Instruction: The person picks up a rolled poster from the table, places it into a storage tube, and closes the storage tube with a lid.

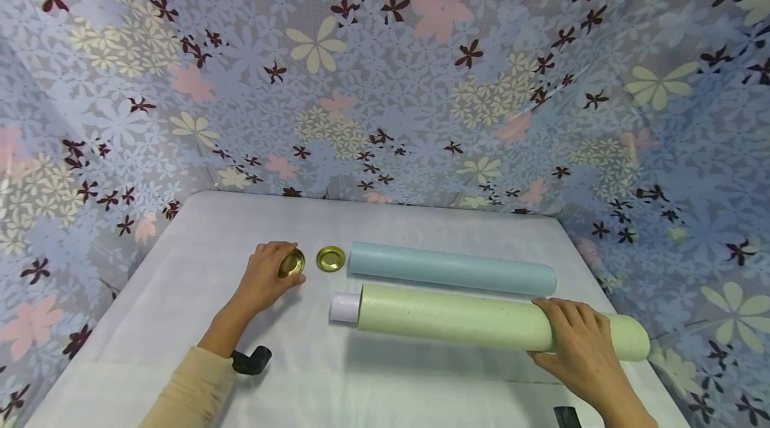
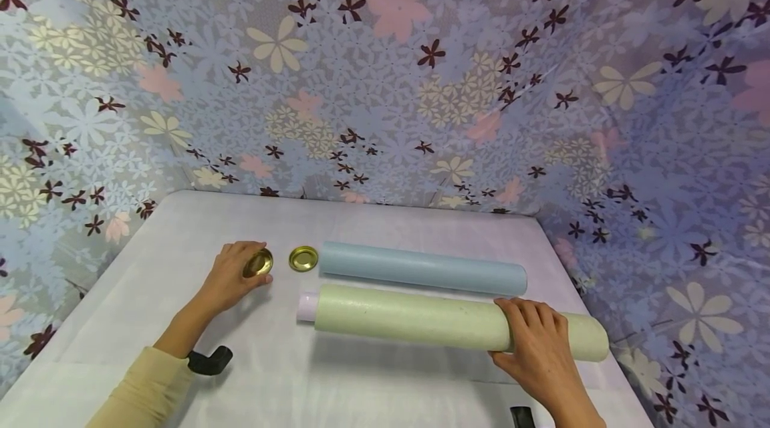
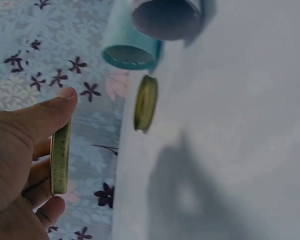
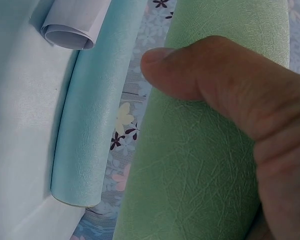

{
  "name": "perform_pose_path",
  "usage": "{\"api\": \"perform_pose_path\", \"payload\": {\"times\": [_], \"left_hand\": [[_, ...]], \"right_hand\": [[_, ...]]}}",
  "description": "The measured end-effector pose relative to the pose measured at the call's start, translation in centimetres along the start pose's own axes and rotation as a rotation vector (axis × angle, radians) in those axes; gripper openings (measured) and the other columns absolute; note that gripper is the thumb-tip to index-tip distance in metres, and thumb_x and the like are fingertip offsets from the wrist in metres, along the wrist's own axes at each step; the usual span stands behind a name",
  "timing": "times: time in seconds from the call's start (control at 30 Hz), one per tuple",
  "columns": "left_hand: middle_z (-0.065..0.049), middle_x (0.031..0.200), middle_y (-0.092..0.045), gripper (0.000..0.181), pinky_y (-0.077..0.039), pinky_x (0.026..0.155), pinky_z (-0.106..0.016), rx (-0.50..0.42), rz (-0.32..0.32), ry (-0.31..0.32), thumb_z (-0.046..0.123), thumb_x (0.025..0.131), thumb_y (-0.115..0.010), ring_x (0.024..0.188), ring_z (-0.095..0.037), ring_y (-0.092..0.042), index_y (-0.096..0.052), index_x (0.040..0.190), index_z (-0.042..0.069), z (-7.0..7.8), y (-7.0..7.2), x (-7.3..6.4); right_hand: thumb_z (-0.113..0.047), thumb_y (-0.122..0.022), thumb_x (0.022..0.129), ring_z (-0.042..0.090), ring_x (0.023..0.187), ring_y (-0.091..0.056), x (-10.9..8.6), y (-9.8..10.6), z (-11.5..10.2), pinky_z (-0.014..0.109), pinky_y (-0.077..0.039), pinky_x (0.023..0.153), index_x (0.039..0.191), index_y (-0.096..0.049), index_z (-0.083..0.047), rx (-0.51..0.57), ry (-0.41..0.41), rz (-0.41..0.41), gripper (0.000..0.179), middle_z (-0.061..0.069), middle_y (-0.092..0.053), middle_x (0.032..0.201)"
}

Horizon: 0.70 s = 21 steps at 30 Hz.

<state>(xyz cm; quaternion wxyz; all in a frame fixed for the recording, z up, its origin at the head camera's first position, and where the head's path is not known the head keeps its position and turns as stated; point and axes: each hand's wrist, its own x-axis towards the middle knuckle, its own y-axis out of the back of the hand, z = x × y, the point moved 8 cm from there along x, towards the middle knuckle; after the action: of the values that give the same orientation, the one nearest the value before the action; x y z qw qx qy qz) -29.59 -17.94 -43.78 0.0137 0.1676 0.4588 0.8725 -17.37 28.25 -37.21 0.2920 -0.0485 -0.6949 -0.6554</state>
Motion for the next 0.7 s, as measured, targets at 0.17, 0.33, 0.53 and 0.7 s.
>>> {"api": "perform_pose_path", "payload": {"times": [0.17, 0.33, 0.53, 0.7], "left_hand": [[-0.018, 0.132, -0.051, 0.065, -0.036, 0.094, -0.052, -0.029, 0.014, 0.028, 0.026, 0.078, -0.077, 0.118, -0.035, -0.042, -0.051, 0.133, 0.004, 0.9, 1.0, -0.2], [-0.018, 0.133, -0.05, 0.065, -0.038, 0.093, -0.053, -0.063, 0.043, 0.029, 0.023, 0.077, -0.077, 0.118, -0.035, -0.042, -0.051, 0.133, 0.004, 2.1, 2.3, -0.7], [-0.018, 0.134, -0.048, 0.064, -0.041, 0.093, -0.053, -0.109, 0.08, 0.013, 0.021, 0.078, -0.077, 0.118, -0.033, -0.04, -0.05, 0.134, 0.005, 3.4, 3.5, -1.4], [-0.017, 0.136, -0.047, 0.064, -0.043, 0.094, -0.054, -0.151, 0.095, 0.015, 0.022, 0.079, -0.076, 0.119, -0.032, -0.039, -0.049, 0.135, 0.007, 4.4, 4.4, -1.9]], "right_hand": [[-0.026, -0.092, 0.041, 0.037, 0.098, -0.048, 0.1, 0.1, 0.1, 0.055, -0.033, 0.08, 0.119, -0.056, -0.009, 0.004, -0.005, 0.004, 0.087, 0.015, -0.058, 0.109], [-0.026, -0.091, 0.042, 0.037, 0.098, -0.047, 0.2, 0.2, 0.3, 0.055, -0.033, 0.08, 0.119, -0.055, -0.009, 0.006, -0.014, 0.002, 0.087, 0.015, -0.058, 0.109], [-0.026, -0.092, 0.042, 0.037, 0.097, -0.048, 0.1, 0.2, 0.3, 0.055, -0.033, 0.079, 0.119, -0.055, -0.009, 0.007, -0.014, 0.008, 0.087, 0.015, -0.058, 0.109], [-0.026, -0.092, 0.042, 0.037, 0.098, -0.048, 0.1, 0.1, 0.5, 0.055, -0.032, 0.079, 0.119, -0.055, -0.009, 0.01, -0.021, 0.006, 0.087, 0.015, -0.058, 0.109]]}}
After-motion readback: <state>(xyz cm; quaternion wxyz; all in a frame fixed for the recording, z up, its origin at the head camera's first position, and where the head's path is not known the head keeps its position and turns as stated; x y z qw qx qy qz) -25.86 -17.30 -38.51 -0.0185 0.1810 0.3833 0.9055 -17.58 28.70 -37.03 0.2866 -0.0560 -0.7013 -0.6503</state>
